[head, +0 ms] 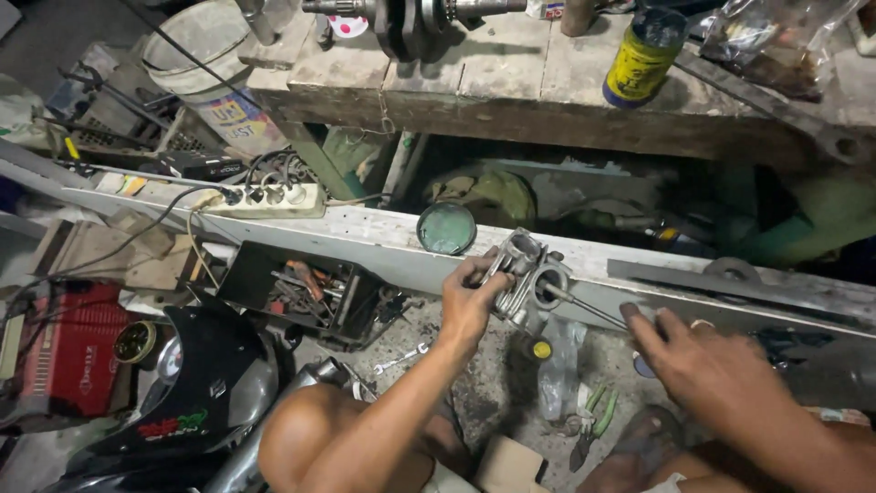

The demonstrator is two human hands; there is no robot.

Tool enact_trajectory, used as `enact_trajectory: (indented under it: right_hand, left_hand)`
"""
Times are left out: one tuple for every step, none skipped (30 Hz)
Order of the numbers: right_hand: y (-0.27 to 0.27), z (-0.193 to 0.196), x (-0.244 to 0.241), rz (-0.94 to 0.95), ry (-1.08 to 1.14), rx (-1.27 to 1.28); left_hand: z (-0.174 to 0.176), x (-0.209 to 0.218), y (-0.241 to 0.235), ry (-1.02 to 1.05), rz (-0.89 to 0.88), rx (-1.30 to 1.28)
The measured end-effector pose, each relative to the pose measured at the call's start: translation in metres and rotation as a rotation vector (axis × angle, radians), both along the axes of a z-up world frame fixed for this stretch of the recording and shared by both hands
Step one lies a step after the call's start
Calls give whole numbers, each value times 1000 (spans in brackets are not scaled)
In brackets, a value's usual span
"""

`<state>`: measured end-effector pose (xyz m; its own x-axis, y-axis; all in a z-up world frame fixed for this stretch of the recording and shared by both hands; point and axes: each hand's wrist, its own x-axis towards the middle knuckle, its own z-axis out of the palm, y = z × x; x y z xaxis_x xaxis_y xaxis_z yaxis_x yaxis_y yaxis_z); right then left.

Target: Cleaning a motorcycle cylinder head using a cloth, screwdriver, and spray cleaner to remove debris and carbon buildup.

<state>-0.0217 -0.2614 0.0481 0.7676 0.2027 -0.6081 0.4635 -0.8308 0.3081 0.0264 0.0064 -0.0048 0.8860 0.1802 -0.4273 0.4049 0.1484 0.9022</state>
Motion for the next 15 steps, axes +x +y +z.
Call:
enact_trajectory:
  right_hand:
    - [-4, 2, -3, 0, 1, 2]
    - [-9, 4, -5, 13, 8, -42]
    - [-13, 7, -7, 26, 15, -86]
    - [-32, -9, -12, 27, 15, -85]
    - [-50, -25, -18, 165, -200, -34]
    - [-69, -41, -24, 298, -417, 17]
    - [-74, -44, -23, 299, -417, 17]
    - [-79, -48, -24, 472, -544, 57]
    - [-84, -51, -25, 643, -673, 98]
    - [-88, -59, -25, 638, -673, 98]
    - [-92, -67, -24, 638, -611, 119]
    - [-95, -76, -21, 641, -551, 143]
    - [-96, -79, -19, 639, -552, 145]
    - [-97, -83, -19, 521, -414, 104]
    - [-98, -86, -18, 402, -278, 62]
  left_hand:
    - [-4, -1, 1, 1, 0, 2]
    - [-7, 0, 1, -21, -14, 19]
    - [-11, 0, 2, -43, -29, 36]
    - [-10, 1, 1, -43, -28, 36]
    - [-10, 2, 1, -40, -24, 33]
    - [-9, 3, 0, -38, -20, 29]
    - [-7, 3, 0, -37, -20, 29]
    - [-5, 2, 0, -43, -14, -10]
    - [-3, 2, -1, -49, -8, -49]
    - [-5, 2, -1, -47, -13, -48]
    - [-7, 2, -1, -45, -17, -18]
    - [-8, 2, 1, -45, -18, 14]
    - [-12, 4, 2, -45, -20, 17]
    - [-15, 3, 2, -57, -40, 46]
    - [-20, 2, 4, -69, -60, 74]
